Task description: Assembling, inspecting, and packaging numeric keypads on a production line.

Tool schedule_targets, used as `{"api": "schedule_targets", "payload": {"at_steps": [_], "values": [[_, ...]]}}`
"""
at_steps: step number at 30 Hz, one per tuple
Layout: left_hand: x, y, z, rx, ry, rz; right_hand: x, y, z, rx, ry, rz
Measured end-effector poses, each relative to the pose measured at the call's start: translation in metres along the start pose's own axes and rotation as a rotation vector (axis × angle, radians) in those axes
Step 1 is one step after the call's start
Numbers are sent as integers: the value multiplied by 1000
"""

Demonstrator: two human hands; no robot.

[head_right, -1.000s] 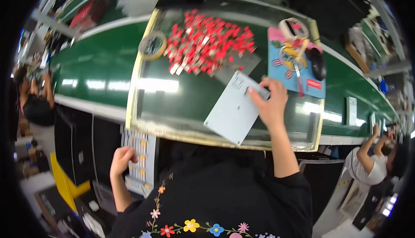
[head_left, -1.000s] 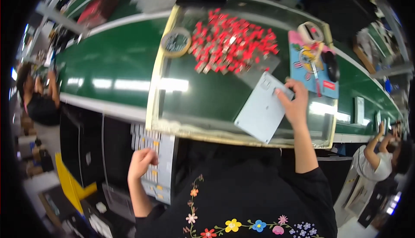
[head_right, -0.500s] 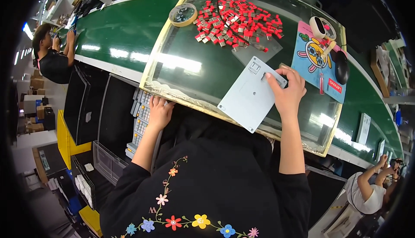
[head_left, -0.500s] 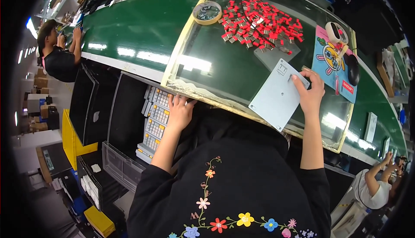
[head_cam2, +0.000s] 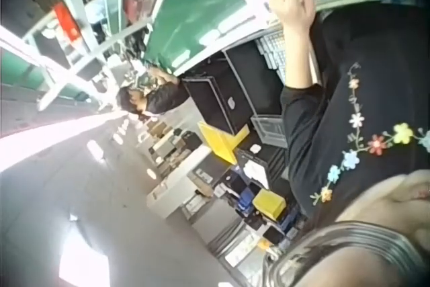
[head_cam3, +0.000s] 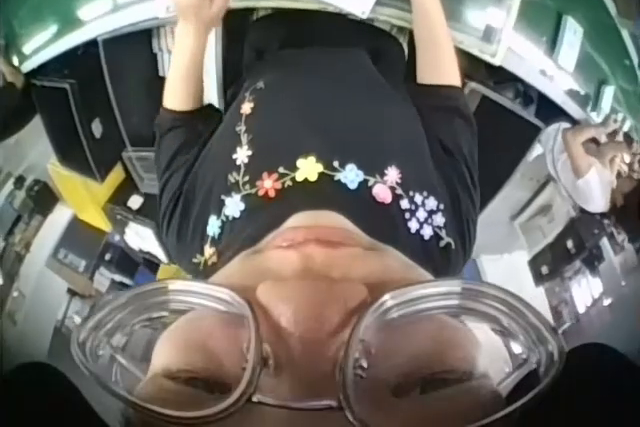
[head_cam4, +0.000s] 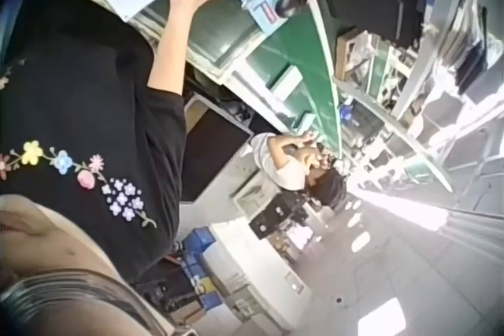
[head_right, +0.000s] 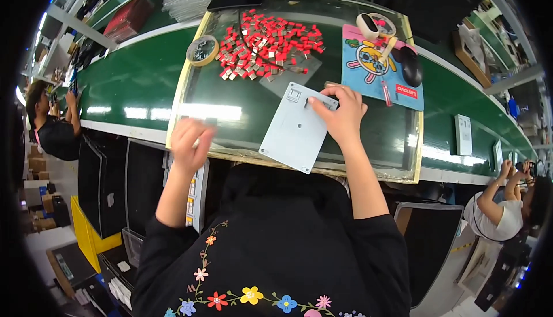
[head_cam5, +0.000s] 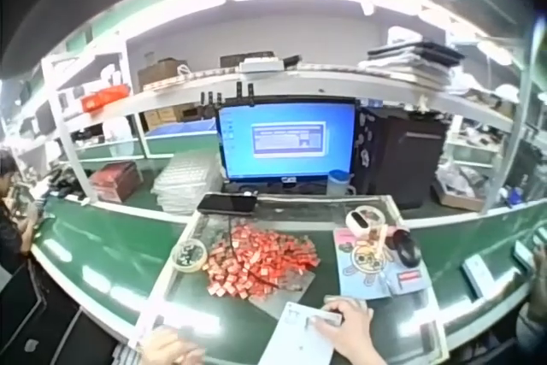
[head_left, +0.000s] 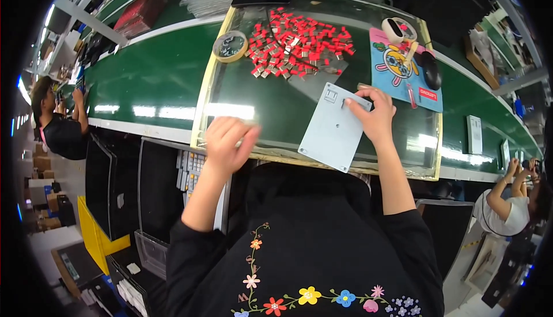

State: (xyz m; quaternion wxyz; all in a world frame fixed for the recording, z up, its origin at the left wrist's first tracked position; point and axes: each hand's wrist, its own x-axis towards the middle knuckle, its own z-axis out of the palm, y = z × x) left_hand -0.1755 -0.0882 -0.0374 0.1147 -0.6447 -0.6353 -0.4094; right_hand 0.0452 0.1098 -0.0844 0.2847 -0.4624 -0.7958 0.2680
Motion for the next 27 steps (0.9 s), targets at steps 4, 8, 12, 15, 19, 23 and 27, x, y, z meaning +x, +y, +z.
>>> {"api": "schedule_targets", "payload": {"at_steps": [4, 8, 12, 15, 19, 23, 27], "values": [[85, 1, 79, 147, -88, 238, -2, 2, 3, 25, 21, -16], [114, -2, 132, 375, -227, 349, -1, 2, 0, 36, 31, -30], [129, 1, 143, 372, -442, 137, -1, 3, -2, 43, 12, -40], [123, -10, 146, 342, -405, 227, -1, 3, 0, 49, 33, -39], [122, -17, 140, 157, -416, 154, 0, 3, 2, 58, 52, -44], [129, -12, 135, -311, -576, -301, -1, 5, 4, 84, 77, -25], [125, -5, 137, -189, -512, -332, -1, 1, 0, 11, 43, -17]]}}
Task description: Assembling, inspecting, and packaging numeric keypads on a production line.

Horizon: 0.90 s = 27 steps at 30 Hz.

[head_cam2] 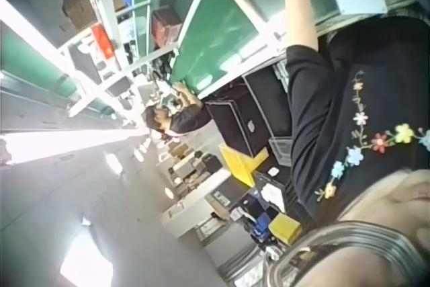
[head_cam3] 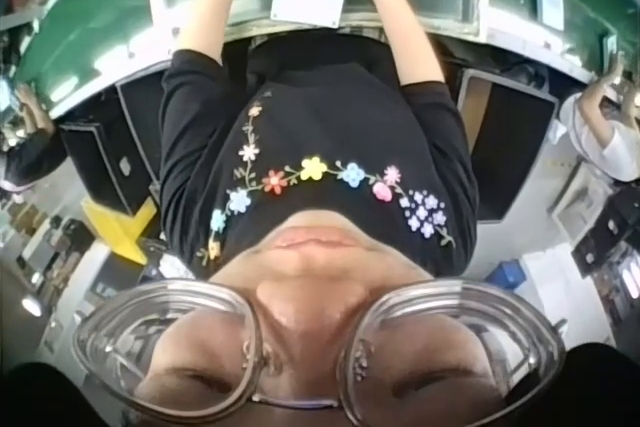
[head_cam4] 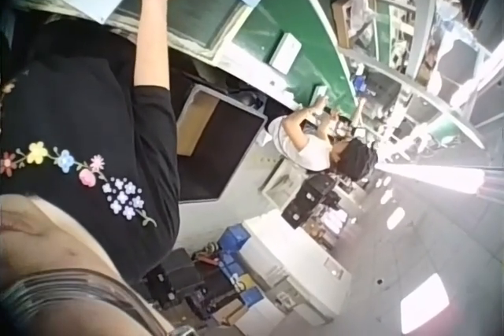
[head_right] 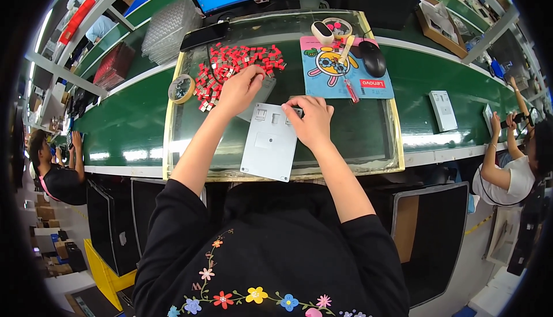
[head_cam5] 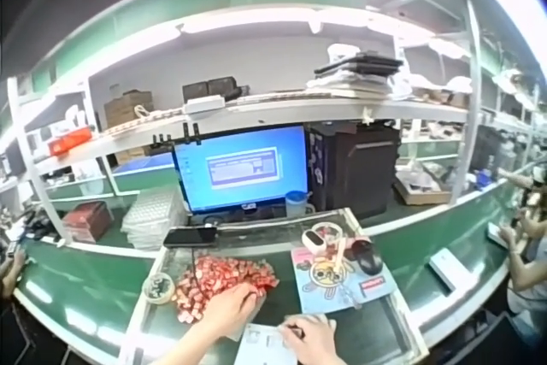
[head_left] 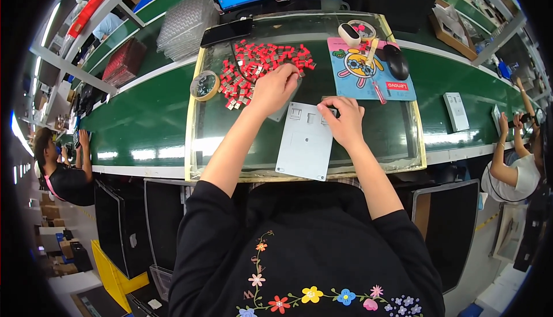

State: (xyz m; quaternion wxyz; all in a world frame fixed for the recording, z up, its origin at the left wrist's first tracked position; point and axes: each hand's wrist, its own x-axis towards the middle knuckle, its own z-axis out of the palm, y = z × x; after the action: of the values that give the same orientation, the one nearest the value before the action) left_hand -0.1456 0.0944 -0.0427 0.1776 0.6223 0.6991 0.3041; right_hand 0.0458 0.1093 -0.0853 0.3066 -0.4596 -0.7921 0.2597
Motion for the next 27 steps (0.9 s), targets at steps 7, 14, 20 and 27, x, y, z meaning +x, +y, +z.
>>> {"api": "schedule_targets", "payload": {"at_steps": [7, 14, 20, 27], "values": [[-8, -5, 7, 168, 317, 475, -1, 4, 5, 37, 47, -46], [-57, 20, -4, -289, 68, 170, -1, 5, 4, 27, 57, -31], [-64, 9, -3, -127, 94, 263, 0, 0, 2, 45, 59, -30], [-66, 24, 8, 491, 191, 543, -1, 5, 5, 28, 76, -48]]}}
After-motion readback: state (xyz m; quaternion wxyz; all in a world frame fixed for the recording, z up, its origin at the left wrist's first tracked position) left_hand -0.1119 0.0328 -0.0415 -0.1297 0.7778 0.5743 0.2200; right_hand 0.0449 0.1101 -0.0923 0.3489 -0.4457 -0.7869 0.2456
